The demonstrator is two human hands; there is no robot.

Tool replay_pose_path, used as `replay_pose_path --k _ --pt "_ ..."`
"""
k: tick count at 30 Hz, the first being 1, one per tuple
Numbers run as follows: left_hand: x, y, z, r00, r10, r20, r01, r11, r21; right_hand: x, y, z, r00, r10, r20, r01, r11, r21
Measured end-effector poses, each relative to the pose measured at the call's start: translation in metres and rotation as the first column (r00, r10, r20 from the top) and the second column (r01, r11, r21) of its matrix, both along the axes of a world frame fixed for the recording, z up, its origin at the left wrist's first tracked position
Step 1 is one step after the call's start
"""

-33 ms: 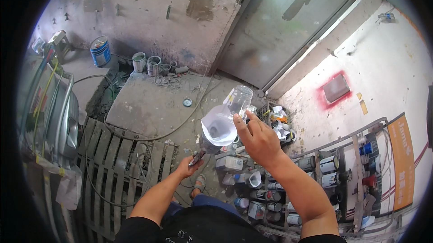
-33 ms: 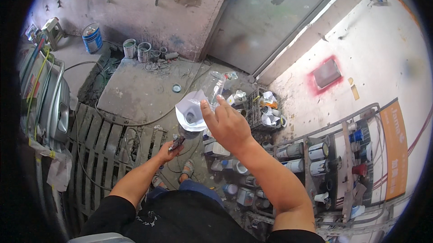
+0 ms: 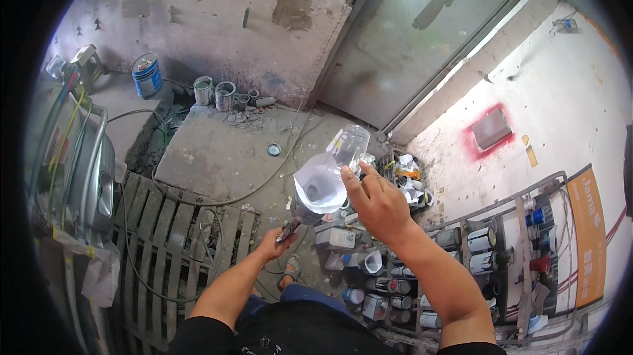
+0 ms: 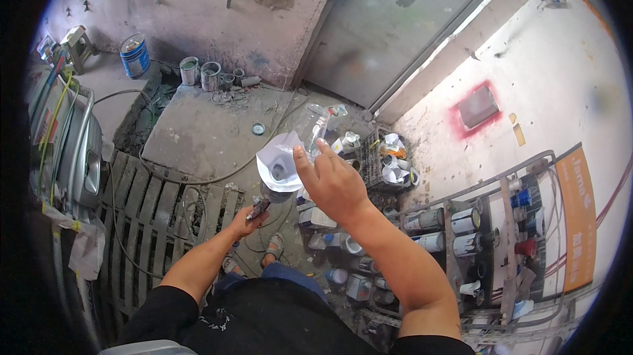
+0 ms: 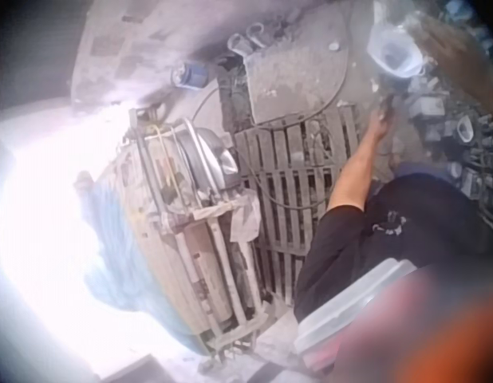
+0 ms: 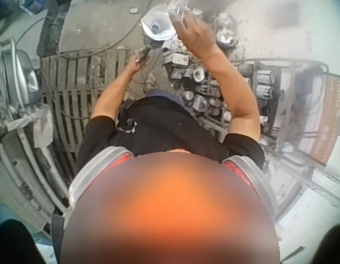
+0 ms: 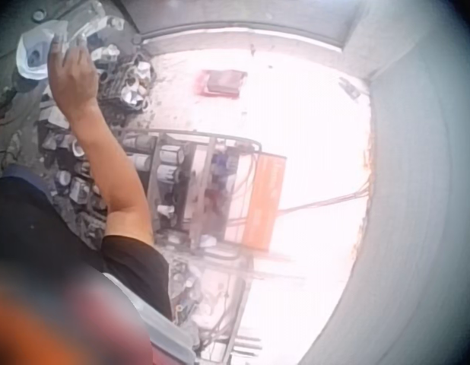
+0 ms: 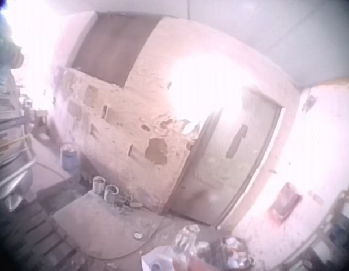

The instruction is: The person mixes paint in a bucket using a spray gun, then retrieves a plastic cup and pours liquid from a large container into it. They use a metal ruler to scrape the cup's interior and pour the contents into a funnel placed over the bucket. The person repeats the pouring and scraping steps to transfer the liquid into the bucket.

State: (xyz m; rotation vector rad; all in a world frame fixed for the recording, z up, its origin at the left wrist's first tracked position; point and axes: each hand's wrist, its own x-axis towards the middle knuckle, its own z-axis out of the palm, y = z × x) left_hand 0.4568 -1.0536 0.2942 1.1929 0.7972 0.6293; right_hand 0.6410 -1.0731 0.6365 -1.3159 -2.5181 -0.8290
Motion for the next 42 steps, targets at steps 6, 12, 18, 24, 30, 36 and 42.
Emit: replay_pose_path --k 6,12,18,24,30,36,42 --pt "0.001 0.004 0.002 0.997 -0.004 -0.076 0.006 1.000 0.030 0.002 0.003 0.000 1.000 -0.009 -0.011 0.009 1.000 0.003" --pt "0.003 0.006 0.009 0.998 -0.003 -0.062 0.009 0.995 0.099 0.009 0.005 -0.002 0.999 -0.036 -0.012 0.036 0.999 -0.007" --pt "0.009 0.008 0.004 0.997 -0.014 -0.078 0.019 0.998 0.063 0.016 0.009 -0.005 0.999 -0.039 -0.015 0.039 0.999 0.013" --pt "0.017 0.011 -0.007 0.995 -0.013 -0.100 0.016 0.999 0.034 0.022 0.009 -0.004 0.994 -0.076 -0.073 0.075 0.997 -0.018" --pt "0.028 0.013 -0.001 0.995 -0.017 -0.098 0.019 0.999 0.026 0.039 0.014 -0.005 0.897 -0.242 -0.371 0.195 0.968 -0.159" --pt "0.035 0.018 -0.011 0.995 -0.045 -0.094 0.047 0.999 0.012 0.074 0.019 -0.021 0.504 -0.425 -0.752 0.202 0.904 -0.376" --pt "0.052 0.026 -0.037 0.963 -0.117 -0.242 0.134 0.990 0.052 0.130 0.024 -0.056 -0.042 -0.620 -0.783 0.054 0.781 -0.622"
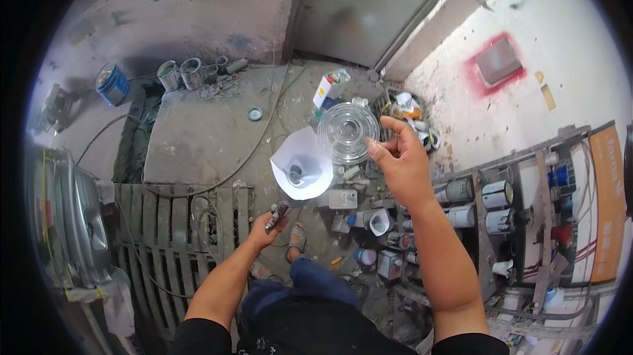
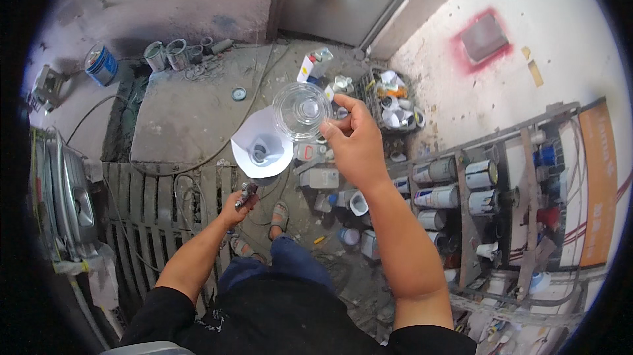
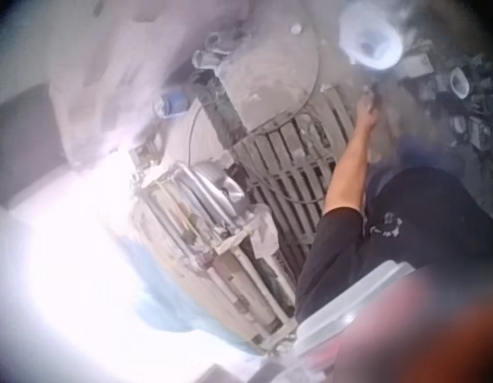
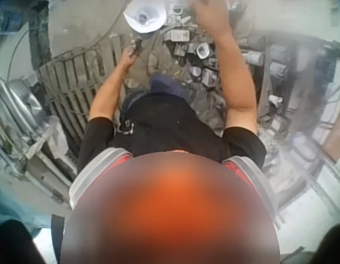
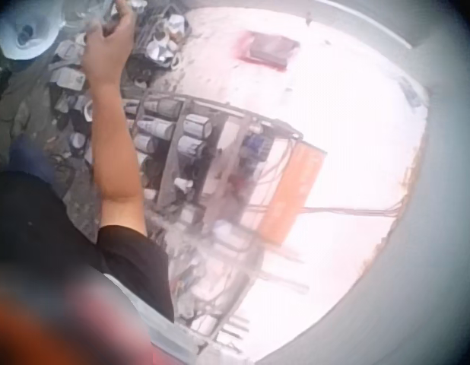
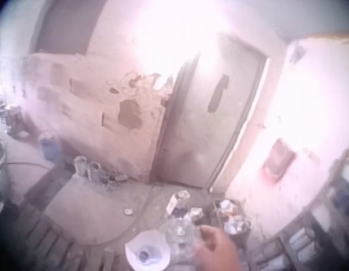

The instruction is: The person mixes paint in a bucket using a spray gun, then retrieves a plastic cup and pours liquid from a large container into it. They use a metal ruler to scrape the cup's interior and pour the contents into a funnel placed over the bucket. The person repeats the pouring and scraping steps to transfer the liquid into the bucket.

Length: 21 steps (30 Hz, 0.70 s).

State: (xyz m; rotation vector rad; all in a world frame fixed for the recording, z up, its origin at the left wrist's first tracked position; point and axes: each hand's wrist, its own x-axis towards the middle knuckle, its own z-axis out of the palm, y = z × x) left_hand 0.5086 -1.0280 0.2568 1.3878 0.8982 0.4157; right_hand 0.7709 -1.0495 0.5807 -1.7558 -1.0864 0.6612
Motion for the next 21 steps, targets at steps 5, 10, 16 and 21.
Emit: replay_pose_path --k 5,10,16,21 --pt "0.024 0.012 -0.026 1.000 -0.006 -0.029 0.006 1.000 0.010 0.060 -0.005 -0.070 0.871 -0.129 -0.474 0.142 0.990 -0.007" --pt "0.041 0.015 -0.083 0.988 0.113 -0.101 -0.102 0.989 0.107 0.120 -0.035 -0.221 0.645 -0.357 -0.676 0.361 0.922 -0.143" --pt "0.057 0.010 -0.157 0.973 0.133 -0.190 -0.099 0.979 0.181 0.140 -0.100 -0.466 0.324 -0.582 -0.746 0.594 0.739 -0.318" --pt "0.067 0.012 -0.184 0.932 0.164 -0.323 -0.156 0.986 0.050 0.114 -0.105 -0.593 0.187 -0.623 -0.759 0.669 0.647 -0.366"
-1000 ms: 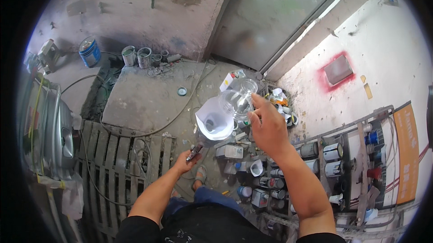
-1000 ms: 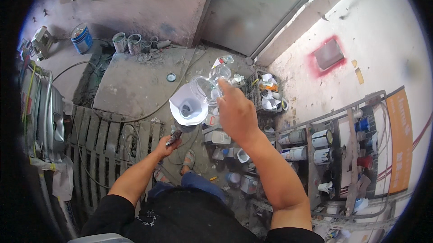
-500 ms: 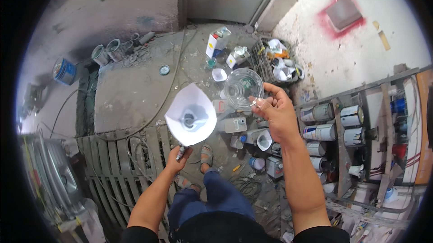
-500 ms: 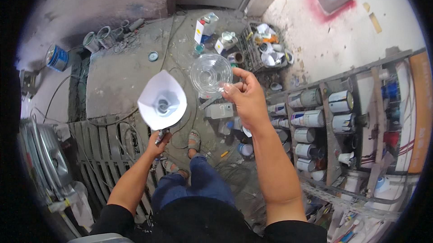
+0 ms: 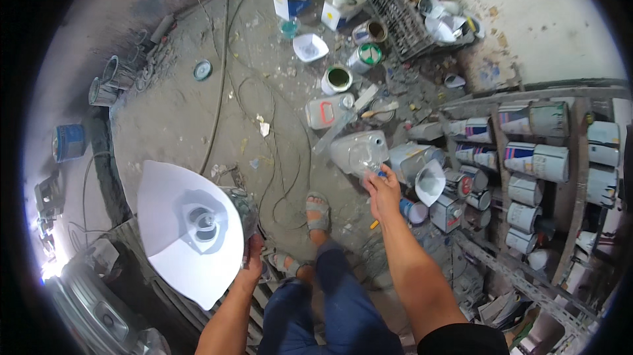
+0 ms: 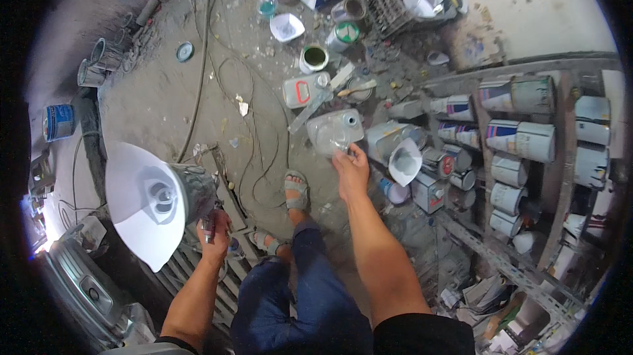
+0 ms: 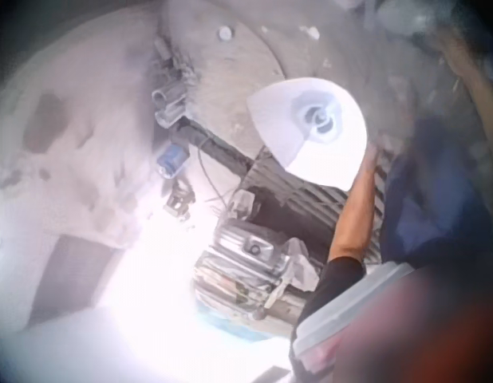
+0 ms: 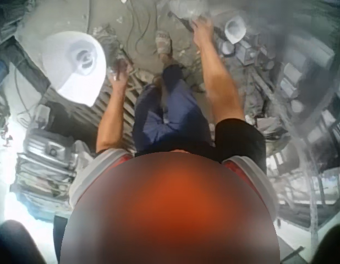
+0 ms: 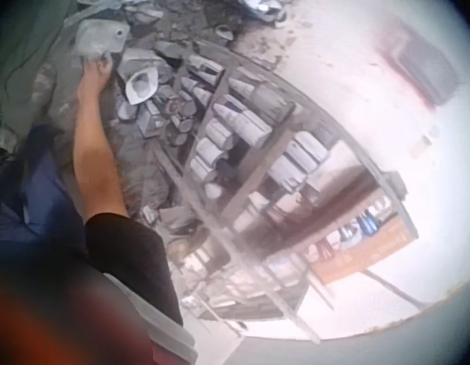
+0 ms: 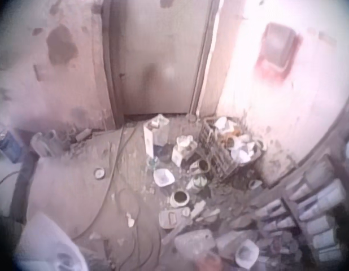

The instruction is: The person mixes paint in a bucket using a spray gun, then retrieves a plastic cup and pours liquid from a large container into it. They use a metal ruler to scrape the cup's interior and pour the contents into a funnel placed over the bucket. The person repeats the pouring and scraping steps to transfer the liquid into the bucket.

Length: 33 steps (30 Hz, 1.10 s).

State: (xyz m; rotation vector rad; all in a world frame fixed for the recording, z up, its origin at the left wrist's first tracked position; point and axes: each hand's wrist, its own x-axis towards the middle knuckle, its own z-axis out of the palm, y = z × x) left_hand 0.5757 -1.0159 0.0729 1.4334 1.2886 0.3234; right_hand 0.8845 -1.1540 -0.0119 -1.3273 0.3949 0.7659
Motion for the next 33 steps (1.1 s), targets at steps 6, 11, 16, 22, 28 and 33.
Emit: replay_pose_path --k 6,11,16,22,28,33 --pt "0.015 -0.002 -0.020 1.000 -0.002 -0.020 0.002 1.000 0.024 -0.005 0.002 -0.058 0.997 -0.077 0.002 0.077 0.996 0.040" --pt "0.021 0.000 -0.020 0.995 -0.067 -0.078 0.067 0.998 -0.001 -0.002 -0.002 -0.070 0.998 -0.059 -0.003 0.059 0.998 -0.003" --pt "0.021 0.001 -0.021 0.986 -0.128 -0.104 0.134 0.990 0.048 -0.003 -0.001 -0.064 0.999 -0.021 0.030 0.022 0.999 -0.024" --pt "0.028 0.002 -0.016 1.000 -0.021 0.001 0.021 0.999 0.027 -0.001 -0.007 -0.060 0.999 0.027 0.023 -0.024 0.994 -0.106" --pt "0.021 0.007 -0.023 0.991 -0.100 -0.084 0.105 0.992 0.064 0.000 -0.010 -0.058 0.999 0.003 0.035 0.001 0.993 -0.116" --pt "0.028 0.005 -0.019 0.997 -0.042 -0.068 0.047 0.997 0.066 0.000 -0.012 -0.055 1.000 -0.004 -0.006 0.003 0.996 -0.084"
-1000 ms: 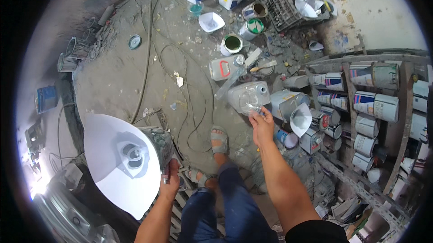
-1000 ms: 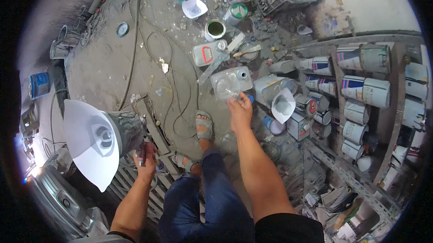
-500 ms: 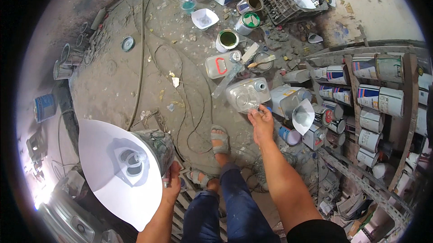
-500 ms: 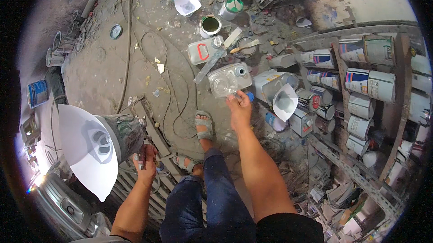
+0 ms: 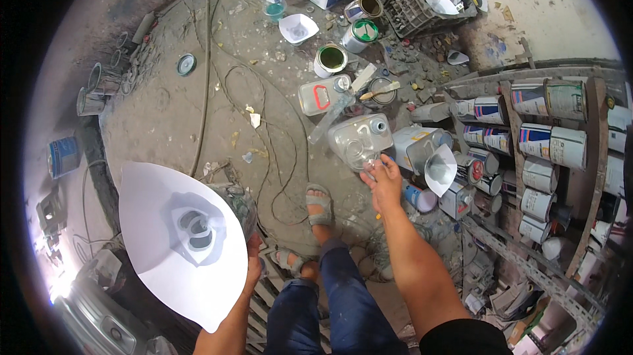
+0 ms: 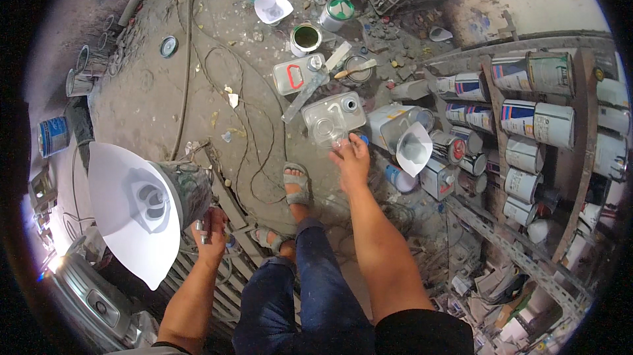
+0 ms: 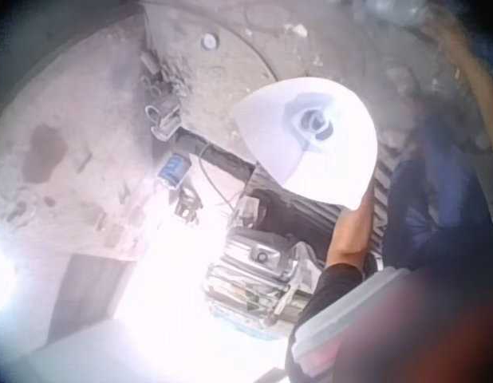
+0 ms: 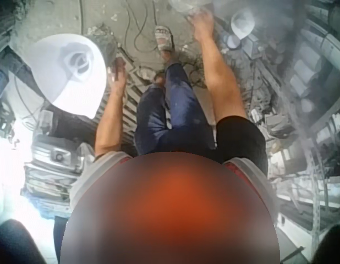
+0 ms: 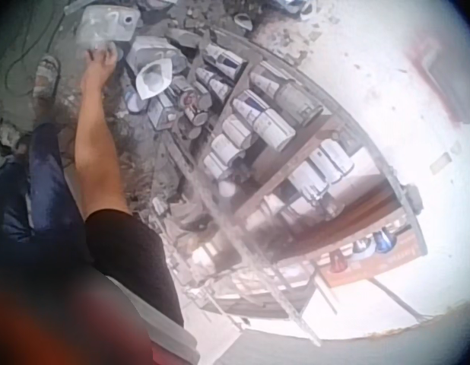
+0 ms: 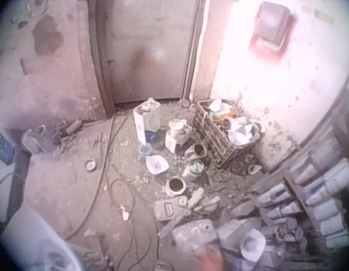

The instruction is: The person mixes paint in a bucket using a spray gun, then retrieves a plastic cup and pours liquid from a large container into it. They use a metal ruler to scrape the cup's interior and pour the contents into a funnel placed over the bucket. The person repeats the pouring and scraping steps to transfer the liquid into the bucket.

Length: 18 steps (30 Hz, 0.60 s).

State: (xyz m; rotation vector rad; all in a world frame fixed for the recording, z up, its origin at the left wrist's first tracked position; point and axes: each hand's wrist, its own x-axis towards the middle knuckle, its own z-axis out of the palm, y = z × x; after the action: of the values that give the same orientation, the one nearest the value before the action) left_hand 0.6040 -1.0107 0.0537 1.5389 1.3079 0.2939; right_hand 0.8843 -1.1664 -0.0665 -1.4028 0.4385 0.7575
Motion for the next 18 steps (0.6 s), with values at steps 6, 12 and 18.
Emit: replay_pose_path --k 6,12,18 --pt "0.011 0.005 0.006 0.992 -0.092 0.083 0.092 0.996 0.001 0.000 -0.021 0.000 0.996 -0.072 0.056 0.080 0.984 -0.158" --pt "-0.041 -0.007 -0.068 0.998 -0.057 0.011 0.057 0.997 -0.058 -0.009 -0.021 0.071 0.900 0.266 0.345 -0.172 0.945 -0.278" --pt "0.012 -0.004 -0.025 0.885 -0.412 -0.218 0.433 0.900 0.056 -0.041 0.010 0.207 0.727 0.478 0.492 -0.396 0.878 -0.268"
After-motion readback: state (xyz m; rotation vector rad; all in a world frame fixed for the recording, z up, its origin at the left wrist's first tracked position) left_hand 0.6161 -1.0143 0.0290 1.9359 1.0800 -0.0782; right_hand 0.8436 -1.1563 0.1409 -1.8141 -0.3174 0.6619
